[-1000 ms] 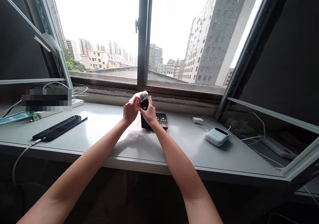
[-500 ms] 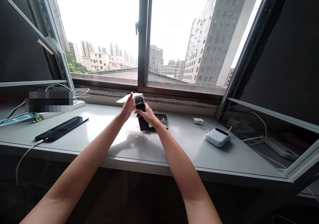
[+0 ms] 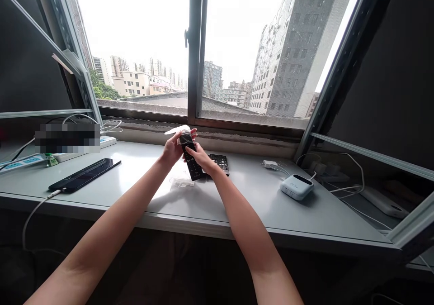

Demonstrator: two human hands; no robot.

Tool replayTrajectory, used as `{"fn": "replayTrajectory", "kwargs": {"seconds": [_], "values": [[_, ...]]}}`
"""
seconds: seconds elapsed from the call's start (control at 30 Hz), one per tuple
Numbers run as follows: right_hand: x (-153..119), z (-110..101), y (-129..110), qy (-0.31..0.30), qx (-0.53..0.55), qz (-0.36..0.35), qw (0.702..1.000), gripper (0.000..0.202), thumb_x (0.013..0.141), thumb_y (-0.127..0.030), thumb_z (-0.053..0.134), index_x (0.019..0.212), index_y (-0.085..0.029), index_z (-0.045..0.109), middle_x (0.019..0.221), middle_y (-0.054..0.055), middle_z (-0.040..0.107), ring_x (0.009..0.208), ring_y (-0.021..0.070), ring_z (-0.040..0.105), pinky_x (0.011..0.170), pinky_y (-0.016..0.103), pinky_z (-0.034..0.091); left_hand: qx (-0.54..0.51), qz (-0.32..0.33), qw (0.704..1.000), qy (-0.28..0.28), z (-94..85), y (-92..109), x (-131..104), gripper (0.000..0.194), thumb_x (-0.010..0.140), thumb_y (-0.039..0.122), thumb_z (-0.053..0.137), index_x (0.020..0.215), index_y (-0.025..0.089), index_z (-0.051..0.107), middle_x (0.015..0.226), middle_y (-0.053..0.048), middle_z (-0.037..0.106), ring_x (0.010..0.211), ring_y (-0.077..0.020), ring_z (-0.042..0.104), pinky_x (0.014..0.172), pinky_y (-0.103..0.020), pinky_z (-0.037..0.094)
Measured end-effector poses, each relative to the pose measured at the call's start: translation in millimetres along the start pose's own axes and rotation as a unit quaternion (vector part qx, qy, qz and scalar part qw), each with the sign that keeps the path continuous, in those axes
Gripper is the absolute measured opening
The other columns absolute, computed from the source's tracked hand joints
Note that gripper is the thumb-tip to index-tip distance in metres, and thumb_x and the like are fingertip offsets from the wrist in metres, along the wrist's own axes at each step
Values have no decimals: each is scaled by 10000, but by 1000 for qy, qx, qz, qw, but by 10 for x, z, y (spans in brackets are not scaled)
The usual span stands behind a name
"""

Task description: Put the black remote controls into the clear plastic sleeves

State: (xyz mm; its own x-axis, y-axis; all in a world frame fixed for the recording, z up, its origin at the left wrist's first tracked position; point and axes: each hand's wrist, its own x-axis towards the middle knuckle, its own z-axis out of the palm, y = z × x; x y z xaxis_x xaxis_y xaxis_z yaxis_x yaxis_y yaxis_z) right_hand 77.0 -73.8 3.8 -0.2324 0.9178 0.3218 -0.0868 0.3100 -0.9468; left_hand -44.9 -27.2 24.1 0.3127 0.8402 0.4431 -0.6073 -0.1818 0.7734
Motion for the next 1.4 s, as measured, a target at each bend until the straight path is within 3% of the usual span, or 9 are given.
{"fn": "replayTrajectory", "kwargs": {"seconds": [0.27, 0.43, 0.57, 0.67, 0.8, 0.93, 1.03, 1.23, 1.4], "values": [[23, 27, 4, 22, 20, 15, 999, 433, 850, -454, 715, 1021, -241, 378, 682, -54, 642, 596, 147, 640, 581, 280, 511, 25, 8, 1000, 1, 37, 77, -41, 572, 961, 573, 390, 1157, 115, 671, 1138, -177, 722, 1142, -313, 658, 881, -422, 555], [47, 41, 33, 43, 39, 22, 998, 412, 846, -440, 726, 991, -244, 394, 701, -53, 631, 584, 144, 639, 568, 278, 522, 61, -5, 998, -5, 23, -20, 16, 324, 828, 396, 731, 1022, 138, 709, 1010, -128, 752, 982, -251, 712, 794, -320, 575], [39, 41, 0, 59, 48, 44, 996, 395, 847, -435, 728, 986, -241, 414, 698, -52, 623, 556, 151, 644, 519, 275, 513, 33, -36, 999, -8, -13, -53, 43, 236, 816, 250, 735, 1017, 127, 724, 917, -99, 750, 869, -200, 721, 761, -286, 578], [-19, -12, -105, 4, 30, 66, 997, 414, 835, -440, 741, 1027, -233, 438, 771, -6, 684, 639, 181, 700, 520, 269, 523, 5, -22, 999, 34, -63, 6, 62, 190, 864, 233, 672, 1020, 133, 715, 882, -89, 739, 875, -190, 716, 793, -295, 583], [-83, -85, -215, -113, -29, 121, 986, 448, 791, -460, 785, 1024, -220, 487, 823, 49, 736, 680, 202, 725, 530, 260, 536, -2, 62, 991, 116, -183, 134, 104, 98, 920, 206, 594, 965, 163, 670, 1100, -110, 727, 1077, -197, 679, 946, -321, 556], [-67, -3, -162, -115, -40, 117, 986, 411, 833, -537, 715, 918, -223, 464, 676, 27, 713, 443, 126, 584, 429, 229, 469, -8, 93, 984, 154, -285, 175, 143, 93, 936, 264, 584, 969, 186, 624, 1185, -107, 701, 1200, -203, 633, 992, -324, 541], [-48, 104, -88, -91, -29, 103, 990, 414, 873, -558, 659, 996, -234, 433, 675, 17, 720, 406, 112, 542, 393, 208, 412, -16, 80, 982, 171, -274, 126, 155, 155, 971, 338, 538, 969, 194, 596, 1168, -97, 703, 1172, -188, 652, 949, -307, 561], [-47, 124, -59, -26, -14, 71, 997, 379, 936, -489, 581, 1139, -227, 397, 699, 17, 723, 395, 106, 522, 367, 195, 302, -16, 34, 995, 97, -131, 73, 86, 124, 949, 220, 543, 1041, 174, 612, 1251, -104, 683, 1171, -199, 657, 1002, -325, 529], [-41, 95, -43, -24, 3, 31, 999, 437, 911, -510, 610, 1167, -229, 393, 690, 0, 709, 404, 90, 479, 387, 199, 294, -10, 15, 999, 28, -79, 180, -12, 369, 882, 127, 520, 1239, 167, 606, 1307, -111, 666, 1218, -231, 635, 1036, -368, 502]]}}
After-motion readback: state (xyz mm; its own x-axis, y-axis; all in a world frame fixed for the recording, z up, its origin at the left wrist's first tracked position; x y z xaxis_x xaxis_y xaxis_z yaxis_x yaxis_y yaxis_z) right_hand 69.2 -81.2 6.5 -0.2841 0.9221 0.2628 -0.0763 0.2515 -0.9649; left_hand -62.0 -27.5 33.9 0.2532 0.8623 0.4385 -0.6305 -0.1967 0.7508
